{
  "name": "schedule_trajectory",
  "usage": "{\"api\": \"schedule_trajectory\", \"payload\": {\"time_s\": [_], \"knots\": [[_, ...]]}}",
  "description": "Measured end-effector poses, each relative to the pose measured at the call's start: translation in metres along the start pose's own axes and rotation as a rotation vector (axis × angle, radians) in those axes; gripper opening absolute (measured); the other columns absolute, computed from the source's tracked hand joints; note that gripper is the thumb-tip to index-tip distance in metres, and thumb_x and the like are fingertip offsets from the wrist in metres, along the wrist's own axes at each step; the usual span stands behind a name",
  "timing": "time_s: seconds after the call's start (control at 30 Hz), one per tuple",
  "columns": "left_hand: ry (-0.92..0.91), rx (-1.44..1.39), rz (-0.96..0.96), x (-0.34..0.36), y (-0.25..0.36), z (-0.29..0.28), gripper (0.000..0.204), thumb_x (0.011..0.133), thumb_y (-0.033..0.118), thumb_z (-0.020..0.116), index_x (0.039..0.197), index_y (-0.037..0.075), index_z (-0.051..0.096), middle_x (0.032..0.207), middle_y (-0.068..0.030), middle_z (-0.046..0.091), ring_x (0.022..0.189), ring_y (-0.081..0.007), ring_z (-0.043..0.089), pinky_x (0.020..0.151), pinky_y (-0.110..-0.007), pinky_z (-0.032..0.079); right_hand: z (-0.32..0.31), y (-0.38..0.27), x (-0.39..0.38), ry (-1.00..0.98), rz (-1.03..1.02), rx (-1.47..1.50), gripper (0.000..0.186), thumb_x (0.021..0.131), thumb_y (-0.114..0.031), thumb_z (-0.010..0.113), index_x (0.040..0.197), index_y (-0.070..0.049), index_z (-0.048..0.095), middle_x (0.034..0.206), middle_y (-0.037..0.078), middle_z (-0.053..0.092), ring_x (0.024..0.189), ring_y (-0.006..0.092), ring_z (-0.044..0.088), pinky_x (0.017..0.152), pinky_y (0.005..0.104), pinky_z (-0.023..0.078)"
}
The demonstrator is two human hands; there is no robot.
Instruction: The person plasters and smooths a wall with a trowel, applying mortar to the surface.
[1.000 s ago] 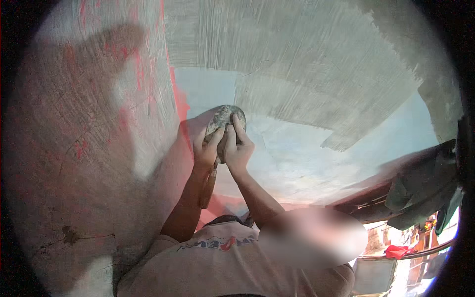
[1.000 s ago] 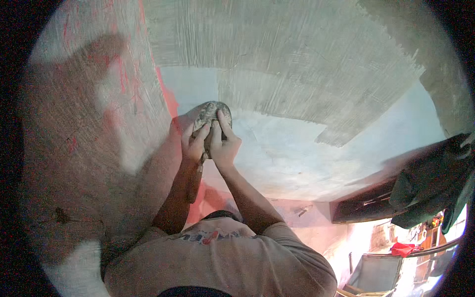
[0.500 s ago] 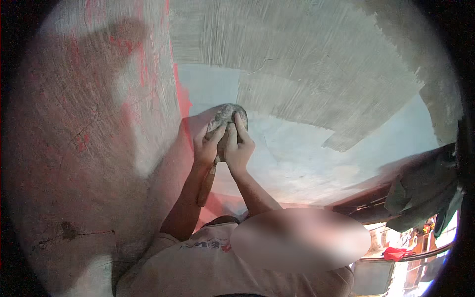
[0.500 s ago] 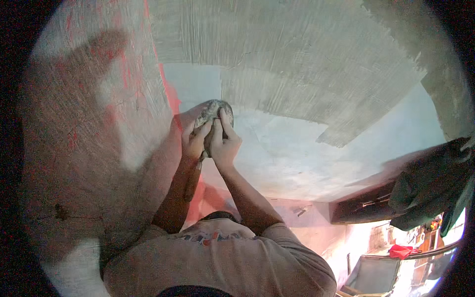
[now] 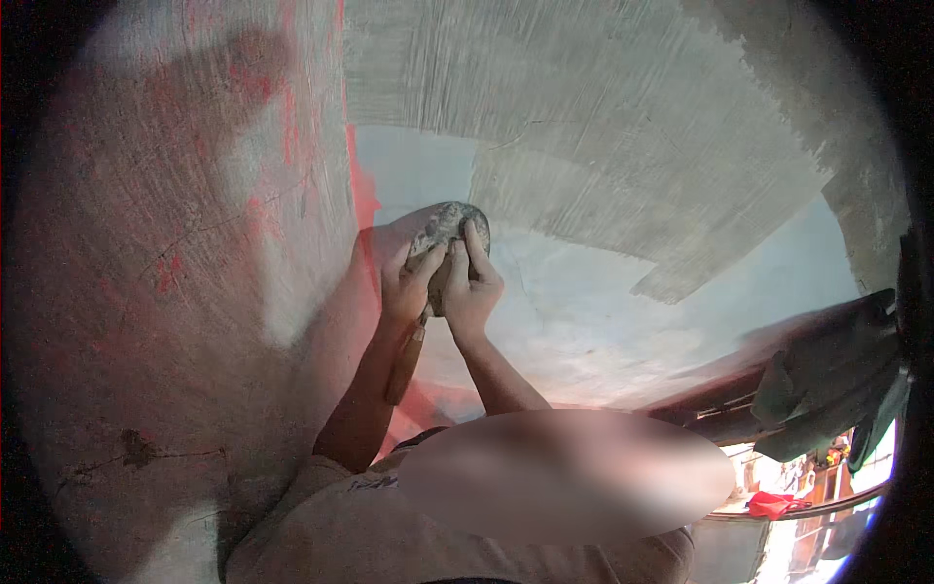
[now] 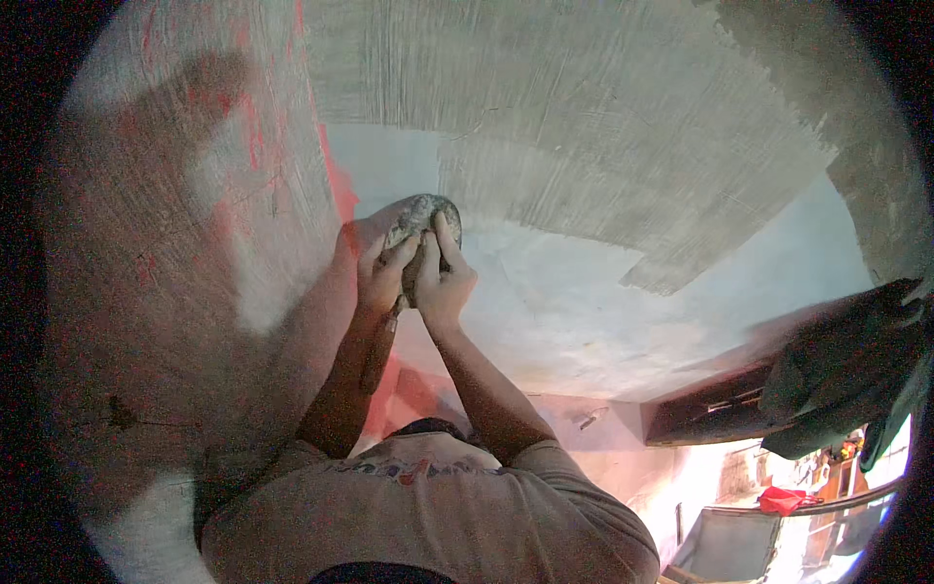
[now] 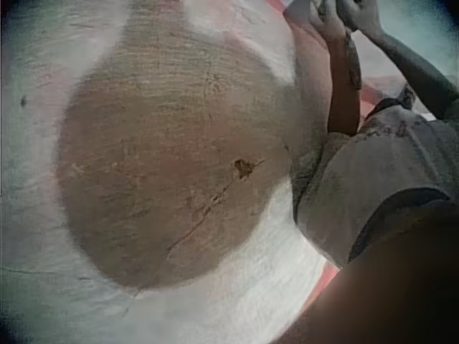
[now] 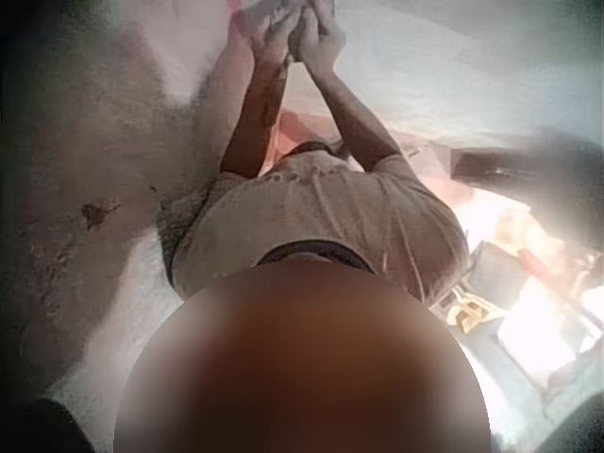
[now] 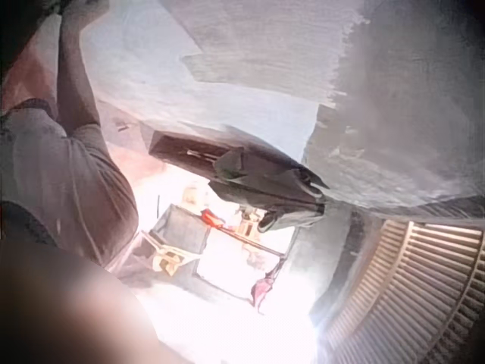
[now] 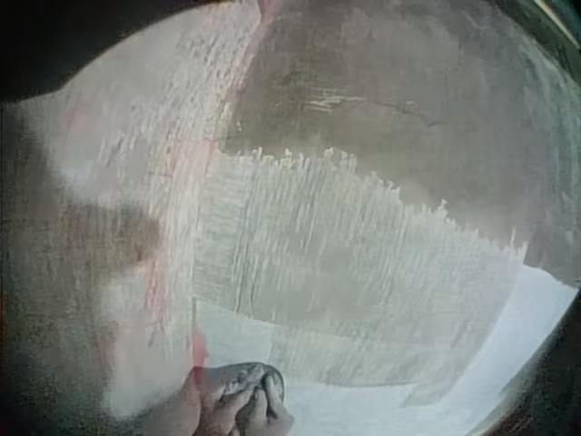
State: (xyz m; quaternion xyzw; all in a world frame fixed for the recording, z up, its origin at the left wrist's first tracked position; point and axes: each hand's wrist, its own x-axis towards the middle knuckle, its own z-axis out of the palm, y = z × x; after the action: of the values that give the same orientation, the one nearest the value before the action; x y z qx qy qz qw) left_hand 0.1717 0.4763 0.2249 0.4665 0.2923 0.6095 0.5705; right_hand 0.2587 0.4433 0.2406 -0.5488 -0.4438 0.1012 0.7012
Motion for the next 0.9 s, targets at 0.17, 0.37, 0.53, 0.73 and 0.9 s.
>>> {"api": "schedule_trajectory", "payload": {"time_s": [0.17, 0.37, 0.53, 0.73, 0.9], "knots": [[-0.072, 0.068, 0.196, 0.009, 0.003, -0.001, 0.03, 0.095, 0.007, 0.071, 0.123, -0.002, 0.067, 0.115, -0.0082, 0.072, 0.103, -0.0157, 0.068, 0.092, -0.031, 0.054, 0.003, -0.005, 0.005, 0.012, -0.08, 0.156, 0.036, 0.1, -0.009, 0.064, 0.134, 0.002, 0.066, 0.122, 0.02, 0.074, 0.101, 0.0088, 0.067, 0.086, 0.0258, 0.053], [-0.078, 0.003, 0.156, 0.005, 0.016, 0.003, 0.03, 0.094, 0.006, 0.072, 0.123, -0.002, 0.069, 0.114, -0.0073, 0.073, 0.1, -0.0141, 0.068, 0.09, -0.03, 0.055, 0.004, -0.008, 0.005, 0.01, -0.114, 0.167, 0.035, 0.1, -0.005, 0.062, 0.134, 0.004, 0.066, 0.123, 0.022, 0.073, 0.107, 0.0116, 0.067, 0.091, 0.0275, 0.053], [-0.058, 0.086, 0.302, 0.009, 0.025, 0.01, 0.024, 0.097, 0.009, 0.07, 0.118, -0.003, 0.07, 0.108, -0.0064, 0.074, 0.097, -0.0118, 0.067, 0.086, -0.029, 0.054, 0.003, -0.015, 0.01, -0.028, -0.016, 0.009, 0.035, 0.1, -0.005, 0.062, 0.134, 0.004, 0.066, 0.126, 0.02, 0.073, 0.118, 0.0151, 0.065, 0.099, 0.0276, 0.05], [-0.062, 0.131, 0.303, 0.021, 0.034, 0.011, 0.03, 0.095, 0.004, 0.069, 0.123, -0.004, 0.067, 0.117, -0.008, 0.072, 0.106, -0.0161, 0.066, 0.095, -0.031, 0.052, 0.003, -0.025, 0.02, -0.029, -0.035, 0.087, 0.036, 0.1, -0.008, 0.062, 0.135, 0.002, 0.066, 0.126, 0.023, 0.072, 0.117, 0.0207, 0.069, 0.098, 0.0287, 0.051], [-0.044, 0.102, 0.152, 0.022, 0.041, 0.012, 0.024, 0.095, 0.005, 0.069, 0.117, -0.005, 0.071, 0.111, -0.0098, 0.074, 0.1, -0.0145, 0.068, 0.089, -0.031, 0.054, 0.007, -0.026, 0.024, 0.024, -0.225, 0.063, 0.037, 0.102, -0.007, 0.061, 0.137, 0.002, 0.064, 0.13, 0.018, 0.072, 0.108, 0.0105, 0.065, 0.095, 0.0267, 0.05]]}}
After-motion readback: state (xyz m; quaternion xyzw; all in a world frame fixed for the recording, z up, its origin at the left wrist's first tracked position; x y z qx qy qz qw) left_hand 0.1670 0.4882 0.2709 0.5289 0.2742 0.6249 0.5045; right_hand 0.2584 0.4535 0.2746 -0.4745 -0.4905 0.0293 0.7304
